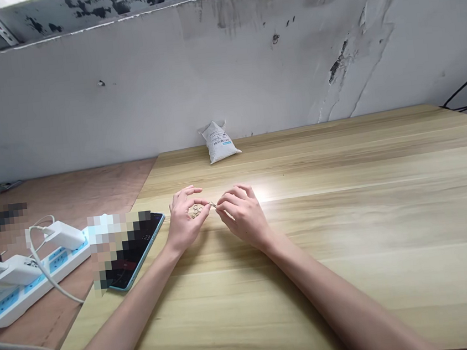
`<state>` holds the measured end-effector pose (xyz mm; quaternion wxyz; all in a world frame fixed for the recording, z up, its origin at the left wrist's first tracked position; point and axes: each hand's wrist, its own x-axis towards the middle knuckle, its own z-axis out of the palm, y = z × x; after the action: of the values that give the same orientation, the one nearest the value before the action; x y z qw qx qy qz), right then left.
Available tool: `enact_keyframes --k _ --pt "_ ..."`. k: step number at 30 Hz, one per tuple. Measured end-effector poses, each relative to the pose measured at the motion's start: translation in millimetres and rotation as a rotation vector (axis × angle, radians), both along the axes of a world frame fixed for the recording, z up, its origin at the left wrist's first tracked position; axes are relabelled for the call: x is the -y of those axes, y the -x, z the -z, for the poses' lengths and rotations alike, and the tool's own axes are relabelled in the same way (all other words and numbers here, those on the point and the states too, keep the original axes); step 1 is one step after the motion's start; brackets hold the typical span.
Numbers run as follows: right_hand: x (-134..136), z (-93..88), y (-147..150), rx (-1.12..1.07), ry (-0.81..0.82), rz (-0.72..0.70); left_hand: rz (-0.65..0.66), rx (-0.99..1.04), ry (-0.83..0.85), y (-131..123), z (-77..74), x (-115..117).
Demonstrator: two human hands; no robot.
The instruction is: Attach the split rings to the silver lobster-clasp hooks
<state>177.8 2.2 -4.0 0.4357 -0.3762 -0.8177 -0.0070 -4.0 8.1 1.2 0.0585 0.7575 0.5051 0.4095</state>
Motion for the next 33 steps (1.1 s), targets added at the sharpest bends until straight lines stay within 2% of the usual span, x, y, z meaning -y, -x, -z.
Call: enact_keyframes --k 6,16,25,29,33 --pt "-3.2 2.8 -1.3 -0.052 0.076 -0.018 0.036 0.081 0.061 0.5 -2.6 -0.5" --pt "-2.5 -2.1 -5.1 -0.356 0.4 -0.049 0.197 0.241 0.218 -1.7 -6.0 0.3" --pt "-2.7 -0.1 -5.0 -0.43 0.479 -0.086 0.141 0.535 0.426 -2.4 -5.6 -2.3" --pt "-1.7 -0.2 -4.2 -0.459 0.521 -0.106 0.154 0.556 0.509 -1.7 -7.3 -3.6" --pt "-2.5 -4.2 -6.9 -0.481 0.561 -0.115 0.189 0.574 0.523 0.5 -9.4 -5.4"
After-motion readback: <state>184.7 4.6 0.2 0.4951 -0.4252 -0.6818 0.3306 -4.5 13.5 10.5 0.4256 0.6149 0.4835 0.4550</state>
